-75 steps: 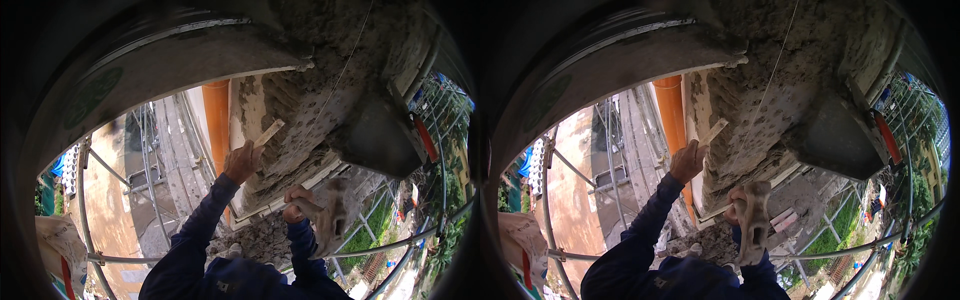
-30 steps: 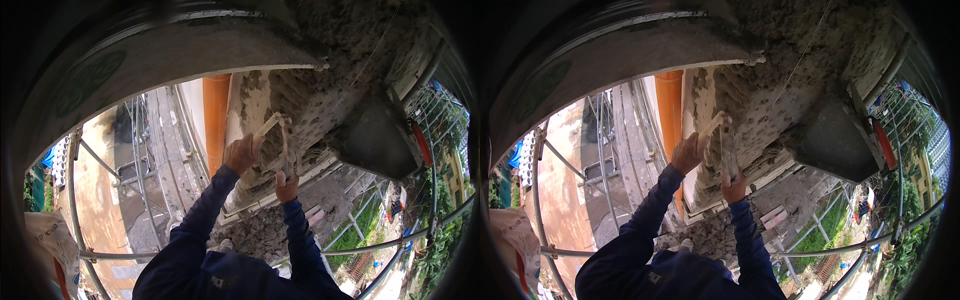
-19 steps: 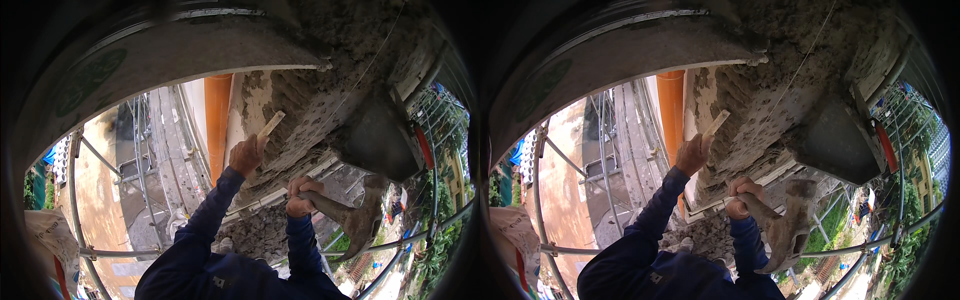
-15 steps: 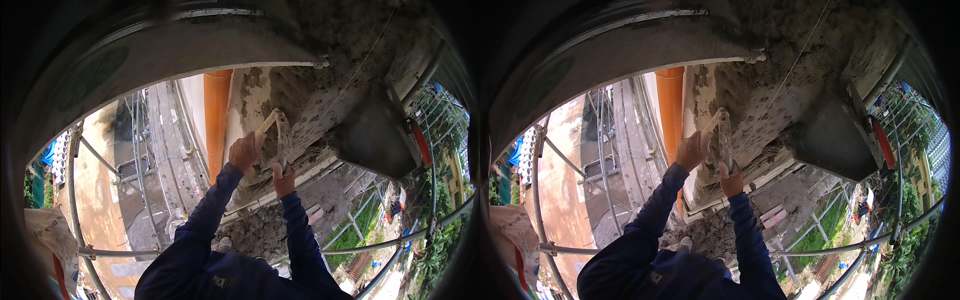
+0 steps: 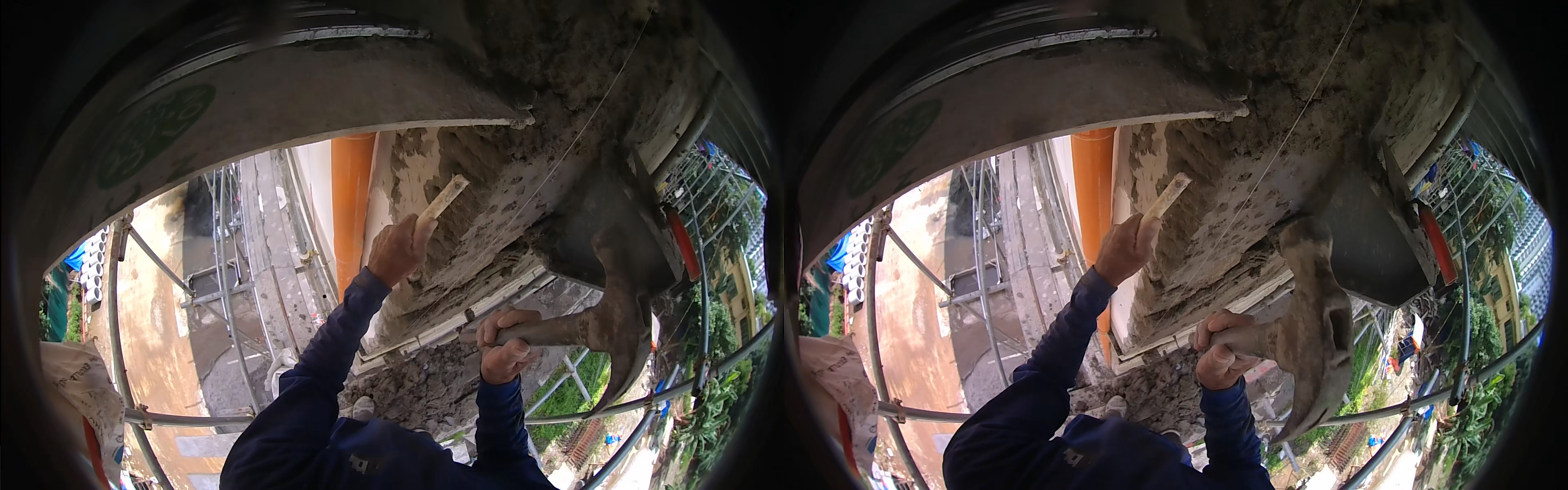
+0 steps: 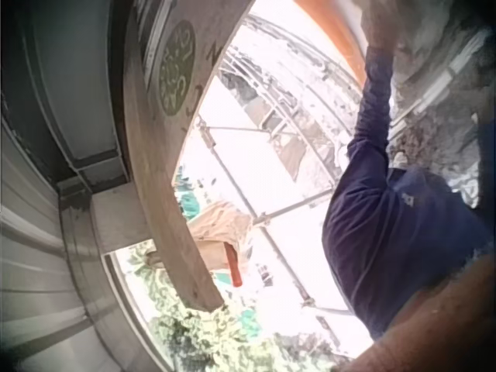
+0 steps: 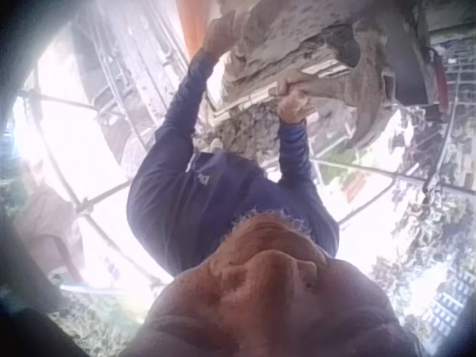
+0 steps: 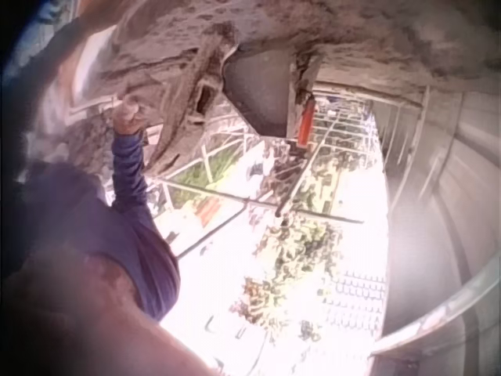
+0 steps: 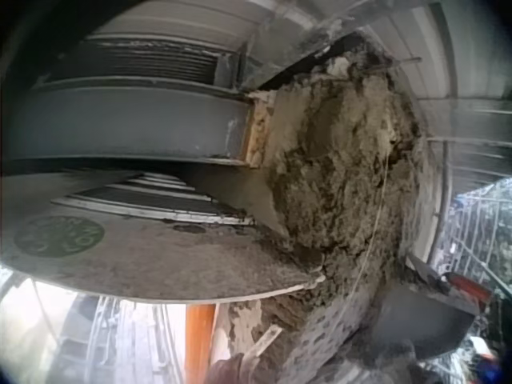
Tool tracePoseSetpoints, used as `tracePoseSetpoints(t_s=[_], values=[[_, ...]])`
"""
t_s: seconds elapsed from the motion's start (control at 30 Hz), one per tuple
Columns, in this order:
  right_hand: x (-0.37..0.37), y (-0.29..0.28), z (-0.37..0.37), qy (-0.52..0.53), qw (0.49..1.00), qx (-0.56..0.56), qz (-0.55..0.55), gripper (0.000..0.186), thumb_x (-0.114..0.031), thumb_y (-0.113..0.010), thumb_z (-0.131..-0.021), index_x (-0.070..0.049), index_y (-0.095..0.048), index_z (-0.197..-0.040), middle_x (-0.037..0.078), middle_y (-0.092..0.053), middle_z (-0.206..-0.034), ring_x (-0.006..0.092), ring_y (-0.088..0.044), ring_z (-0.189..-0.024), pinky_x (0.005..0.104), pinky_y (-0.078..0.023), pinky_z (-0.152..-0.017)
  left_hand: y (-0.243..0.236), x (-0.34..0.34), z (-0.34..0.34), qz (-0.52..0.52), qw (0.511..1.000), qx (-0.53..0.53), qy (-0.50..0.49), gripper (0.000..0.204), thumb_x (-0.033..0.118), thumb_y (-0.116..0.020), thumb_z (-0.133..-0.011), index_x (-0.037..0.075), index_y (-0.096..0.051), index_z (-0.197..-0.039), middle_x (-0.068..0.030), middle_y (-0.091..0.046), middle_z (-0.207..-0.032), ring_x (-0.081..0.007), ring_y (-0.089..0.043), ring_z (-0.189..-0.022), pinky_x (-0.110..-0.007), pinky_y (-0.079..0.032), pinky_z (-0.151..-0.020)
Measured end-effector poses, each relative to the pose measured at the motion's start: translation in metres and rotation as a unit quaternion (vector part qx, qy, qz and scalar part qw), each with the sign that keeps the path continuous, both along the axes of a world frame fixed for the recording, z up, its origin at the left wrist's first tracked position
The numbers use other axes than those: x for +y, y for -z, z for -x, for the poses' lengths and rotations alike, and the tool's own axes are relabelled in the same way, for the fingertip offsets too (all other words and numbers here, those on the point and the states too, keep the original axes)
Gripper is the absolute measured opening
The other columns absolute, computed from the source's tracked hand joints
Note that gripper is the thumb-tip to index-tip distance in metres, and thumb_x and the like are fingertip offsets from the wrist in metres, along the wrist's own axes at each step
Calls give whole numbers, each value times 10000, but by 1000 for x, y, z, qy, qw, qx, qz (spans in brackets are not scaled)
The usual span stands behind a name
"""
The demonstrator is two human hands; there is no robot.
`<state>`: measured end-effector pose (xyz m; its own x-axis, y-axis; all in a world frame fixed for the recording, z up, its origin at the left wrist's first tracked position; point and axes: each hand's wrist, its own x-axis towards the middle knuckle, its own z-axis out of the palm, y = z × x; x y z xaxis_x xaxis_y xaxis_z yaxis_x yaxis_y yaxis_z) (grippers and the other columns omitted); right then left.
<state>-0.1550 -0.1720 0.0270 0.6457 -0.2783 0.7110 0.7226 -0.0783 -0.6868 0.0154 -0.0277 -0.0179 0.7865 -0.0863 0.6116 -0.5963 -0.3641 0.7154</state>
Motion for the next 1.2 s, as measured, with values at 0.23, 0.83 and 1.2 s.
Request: tracePoseSetpoints(t_s=[0.23,0.83,1.2], values=[[-5,23,-60,-17,988,-149,42,551,-612,-586,-898,-69,-492,-903,14,-479,-612,100,-409,-448,260,-368,-384,-19,3,7,-74,996,22,-35,405,355,-540,-981,4,-544,-777,-245,-529,-607,-437,-552,-558,-491,-416,-512],[5,-16,-26,-46,983,-161,71,646,-711,-513,-870,-73,-453,-956,44,-479,-620,118,-437,-463,282,-426,-419,-20,14,-4,-82,996,6,-35,403,388,-574,-963,44,-549,-754,-174,-520,-509,-366,-551,-451,-476,-417,-470],[-11,42,-48,-7,973,223,55,557,-624,-571,-898,-85,-470,-997,-6,-432,-577,90,-370,-405,265,-332,-375,-1,16,-24,-17,1000,22,15,431,358,-554,-977,-12,-579,-758,-200,-544,-570,-358,-577,-503,-455,-410,-503]])
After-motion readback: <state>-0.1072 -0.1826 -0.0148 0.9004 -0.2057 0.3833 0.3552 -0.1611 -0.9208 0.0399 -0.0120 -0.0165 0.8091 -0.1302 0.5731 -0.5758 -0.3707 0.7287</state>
